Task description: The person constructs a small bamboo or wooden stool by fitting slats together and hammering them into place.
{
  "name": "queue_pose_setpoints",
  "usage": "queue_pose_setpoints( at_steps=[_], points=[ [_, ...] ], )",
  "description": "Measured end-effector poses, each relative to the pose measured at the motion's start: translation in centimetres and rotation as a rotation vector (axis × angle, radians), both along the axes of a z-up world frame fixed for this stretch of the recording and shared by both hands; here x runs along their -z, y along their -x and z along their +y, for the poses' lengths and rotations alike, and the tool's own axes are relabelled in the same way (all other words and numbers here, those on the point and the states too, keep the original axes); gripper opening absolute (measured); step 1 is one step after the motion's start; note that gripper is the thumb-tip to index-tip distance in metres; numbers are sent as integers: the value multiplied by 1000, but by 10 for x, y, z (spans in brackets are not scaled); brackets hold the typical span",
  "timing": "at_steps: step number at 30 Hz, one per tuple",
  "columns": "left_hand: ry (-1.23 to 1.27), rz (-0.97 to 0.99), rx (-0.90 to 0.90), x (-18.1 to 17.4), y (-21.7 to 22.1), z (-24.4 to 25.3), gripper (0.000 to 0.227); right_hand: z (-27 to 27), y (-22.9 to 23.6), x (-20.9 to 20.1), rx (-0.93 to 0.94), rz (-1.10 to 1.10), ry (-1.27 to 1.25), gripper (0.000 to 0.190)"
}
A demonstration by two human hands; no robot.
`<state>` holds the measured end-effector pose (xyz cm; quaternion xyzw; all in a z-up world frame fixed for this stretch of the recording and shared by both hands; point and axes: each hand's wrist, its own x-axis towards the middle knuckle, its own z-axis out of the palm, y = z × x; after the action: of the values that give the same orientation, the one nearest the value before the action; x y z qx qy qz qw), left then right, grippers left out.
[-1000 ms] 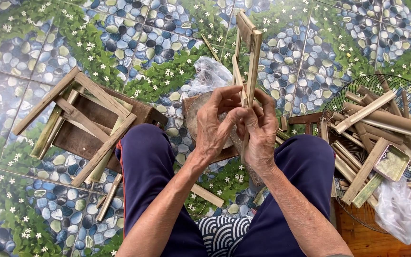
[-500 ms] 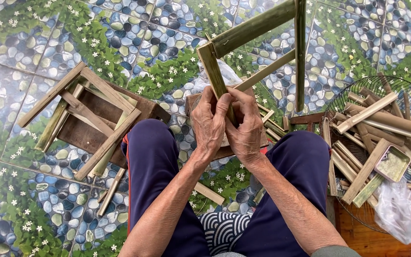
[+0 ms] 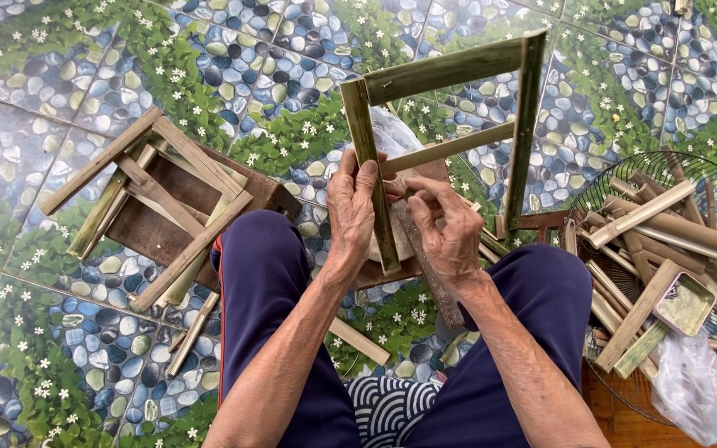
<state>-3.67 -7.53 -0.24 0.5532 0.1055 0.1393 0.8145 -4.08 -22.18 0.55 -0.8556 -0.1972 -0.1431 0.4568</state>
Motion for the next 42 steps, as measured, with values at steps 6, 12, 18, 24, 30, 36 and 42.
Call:
queue_pose_setpoints(
  at_steps=[6, 12, 18, 24, 30, 36, 42],
  points=[
    [-176, -52, -77, -18, 3, -1, 40, 15, 3, 0, -124, 102, 148, 29],
    [-583, -303, -261, -12, 9, -9, 22, 11, 4, 24, -233, 138, 179, 47],
    [-752, -460, -267, -21, 22, -17, 27, 8, 2, 63, -227, 1, 237, 37],
    [-873, -661, -235, -16, 26, -25, 28, -15, -1, 105, -231, 84, 312, 35],
    [-918, -707, -209, -15, 27, -31, 28, -24, -14, 146, -260, 179, 372, 34],
    [-792, -492, -184, 3, 16, -31, 25, -24, -22, 187, -327, 273, 412, 34],
    [-560, -152, -177, -5, 10, -12, 35, -21, -2, 94, -283, 401, 864, 42]
  ],
)
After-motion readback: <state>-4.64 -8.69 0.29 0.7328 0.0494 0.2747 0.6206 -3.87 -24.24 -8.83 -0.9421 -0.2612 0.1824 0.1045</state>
